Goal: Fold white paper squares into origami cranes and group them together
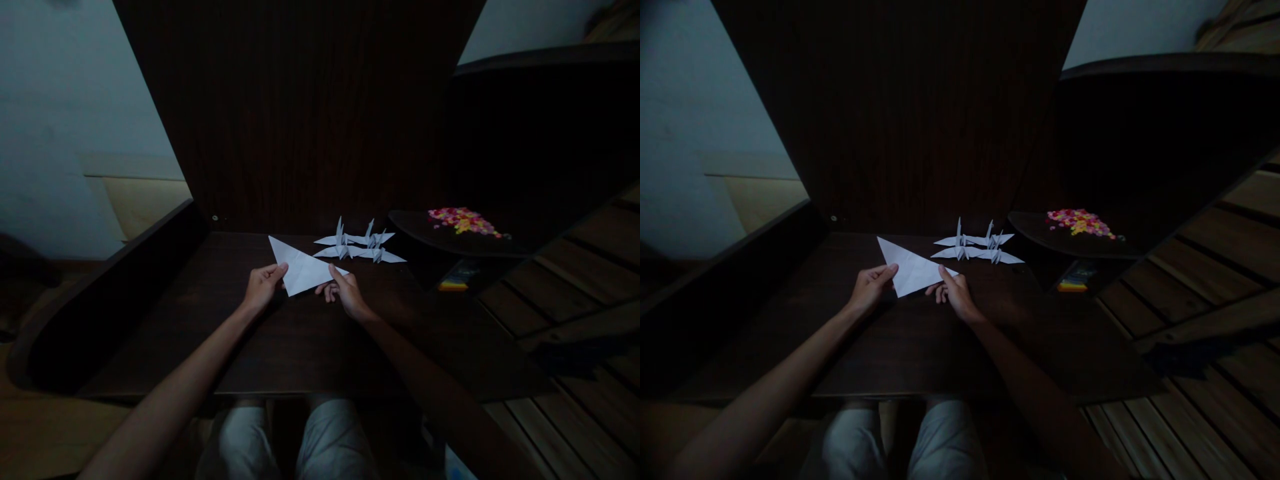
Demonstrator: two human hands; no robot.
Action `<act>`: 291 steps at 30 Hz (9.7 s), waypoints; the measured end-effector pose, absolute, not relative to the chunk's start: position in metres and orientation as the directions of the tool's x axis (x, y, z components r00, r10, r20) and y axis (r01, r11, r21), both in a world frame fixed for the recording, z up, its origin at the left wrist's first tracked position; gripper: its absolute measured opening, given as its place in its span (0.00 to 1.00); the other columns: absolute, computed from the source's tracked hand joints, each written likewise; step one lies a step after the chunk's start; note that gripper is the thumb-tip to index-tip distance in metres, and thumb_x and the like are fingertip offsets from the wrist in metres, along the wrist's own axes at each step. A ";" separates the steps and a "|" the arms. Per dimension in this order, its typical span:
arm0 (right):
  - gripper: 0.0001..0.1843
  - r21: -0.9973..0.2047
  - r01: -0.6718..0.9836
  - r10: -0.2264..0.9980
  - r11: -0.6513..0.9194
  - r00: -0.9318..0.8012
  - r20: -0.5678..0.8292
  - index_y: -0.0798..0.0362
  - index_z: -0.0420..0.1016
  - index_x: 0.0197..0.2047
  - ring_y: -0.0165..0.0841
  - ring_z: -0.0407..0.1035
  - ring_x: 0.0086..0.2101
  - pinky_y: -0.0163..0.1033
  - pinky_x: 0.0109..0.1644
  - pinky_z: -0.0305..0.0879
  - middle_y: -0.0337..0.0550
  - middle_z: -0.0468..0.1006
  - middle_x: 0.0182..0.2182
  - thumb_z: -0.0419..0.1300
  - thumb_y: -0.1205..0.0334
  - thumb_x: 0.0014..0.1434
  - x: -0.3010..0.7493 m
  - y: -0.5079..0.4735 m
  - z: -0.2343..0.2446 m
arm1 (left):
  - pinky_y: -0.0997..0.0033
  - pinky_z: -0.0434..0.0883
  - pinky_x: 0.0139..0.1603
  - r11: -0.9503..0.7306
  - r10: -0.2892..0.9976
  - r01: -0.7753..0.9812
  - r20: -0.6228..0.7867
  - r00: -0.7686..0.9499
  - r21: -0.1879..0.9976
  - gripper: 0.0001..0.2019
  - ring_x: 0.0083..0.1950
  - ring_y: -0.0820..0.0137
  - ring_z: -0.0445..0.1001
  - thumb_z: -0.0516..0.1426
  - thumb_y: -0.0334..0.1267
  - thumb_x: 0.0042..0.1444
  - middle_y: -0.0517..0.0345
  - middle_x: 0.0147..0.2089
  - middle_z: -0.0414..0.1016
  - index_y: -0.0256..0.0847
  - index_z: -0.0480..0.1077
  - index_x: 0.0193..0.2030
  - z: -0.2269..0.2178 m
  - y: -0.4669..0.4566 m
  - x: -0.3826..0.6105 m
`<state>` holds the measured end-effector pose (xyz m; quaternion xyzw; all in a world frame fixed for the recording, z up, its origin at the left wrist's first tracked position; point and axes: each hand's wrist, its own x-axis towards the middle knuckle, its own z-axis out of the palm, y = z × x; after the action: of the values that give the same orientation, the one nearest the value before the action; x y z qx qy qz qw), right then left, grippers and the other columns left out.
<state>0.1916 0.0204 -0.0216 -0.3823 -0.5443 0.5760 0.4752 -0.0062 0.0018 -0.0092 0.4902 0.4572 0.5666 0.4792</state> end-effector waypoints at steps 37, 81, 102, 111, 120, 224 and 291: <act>0.19 -0.990 -0.130 0.971 0.059 -0.221 0.087 0.56 0.73 0.36 0.20 0.57 0.15 0.27 0.14 0.48 0.36 0.72 0.23 0.69 0.55 0.41 0.201 0.023 -0.024 | 0.78 0.64 0.22 -0.246 0.903 -0.189 0.154 -0.400 0.951 0.19 0.20 0.79 0.65 0.69 0.41 0.36 0.61 0.28 0.71 0.36 0.68 0.32 -0.009 0.012 -0.020; 0.14 -0.959 -0.130 0.964 0.252 0.125 0.236 0.54 0.67 0.22 0.23 0.55 0.14 0.31 0.16 0.47 0.32 0.64 0.14 0.65 0.54 0.45 0.212 0.029 -0.018 | 0.73 0.68 0.29 -0.256 0.884 -0.227 0.133 -0.448 0.940 0.16 0.28 0.70 0.73 0.65 0.44 0.38 0.57 0.28 0.76 0.38 0.69 0.32 -0.005 0.014 -0.029; 0.10 -0.970 -0.161 0.983 0.182 0.056 0.175 0.56 0.73 0.19 0.26 0.59 0.20 0.32 0.22 0.53 0.35 0.69 0.16 0.67 0.58 0.40 0.221 0.033 -0.018 | 0.71 0.71 0.32 -0.230 0.920 -0.068 0.194 -0.340 0.971 0.16 0.33 0.66 0.77 0.65 0.42 0.41 0.55 0.31 0.78 0.38 0.68 0.35 -0.006 0.012 -0.030; 0.10 -0.976 -0.085 0.979 0.202 0.057 0.197 0.55 0.77 0.24 0.29 0.62 0.23 0.34 0.27 0.55 0.34 0.72 0.19 0.67 0.58 0.37 0.223 0.035 -0.018 | 0.70 0.71 0.35 -0.211 0.955 -0.063 0.192 -0.225 0.975 0.19 0.35 0.67 0.77 0.66 0.34 0.34 0.56 0.35 0.78 0.39 0.65 0.35 -0.010 0.012 -0.027; 0.07 -0.956 -0.267 0.993 0.120 0.038 0.114 0.54 0.75 0.23 0.30 0.64 0.25 0.35 0.30 0.59 0.37 0.75 0.22 0.66 0.61 0.38 0.224 0.033 -0.012 | 0.74 0.68 0.32 -0.142 0.938 -0.284 0.037 -0.345 0.948 0.17 0.31 0.71 0.74 0.66 0.36 0.35 0.59 0.31 0.77 0.37 0.69 0.35 -0.003 0.016 -0.032; 0.32 -0.984 -0.168 0.996 0.060 0.076 0.048 0.53 0.71 0.49 0.41 0.72 0.46 0.46 0.52 0.69 0.47 0.78 0.46 0.70 0.64 0.36 0.198 0.021 -0.021 | 0.56 0.69 0.55 -0.137 0.953 0.191 0.182 -0.243 0.972 0.19 0.52 0.55 0.74 0.66 0.36 0.40 0.45 0.48 0.77 0.35 0.73 0.42 -0.011 -0.007 -0.009; 0.20 -0.460 0.562 0.705 0.688 -0.666 0.242 0.46 0.72 0.53 0.43 0.57 0.55 0.58 0.56 0.49 0.43 0.69 0.57 0.51 0.49 0.62 0.215 0.014 -0.018 | 0.55 0.65 0.58 -0.400 0.913 0.745 0.303 0.273 0.533 0.18 0.55 0.55 0.69 0.56 0.37 0.47 0.51 0.51 0.75 0.41 0.75 0.47 -0.008 0.003 -0.039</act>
<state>0.2152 0.0136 -0.0177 -0.3536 -0.8957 0.1759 0.2044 -0.0393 0.0030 -0.0081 0.7846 0.5284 0.2905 0.1441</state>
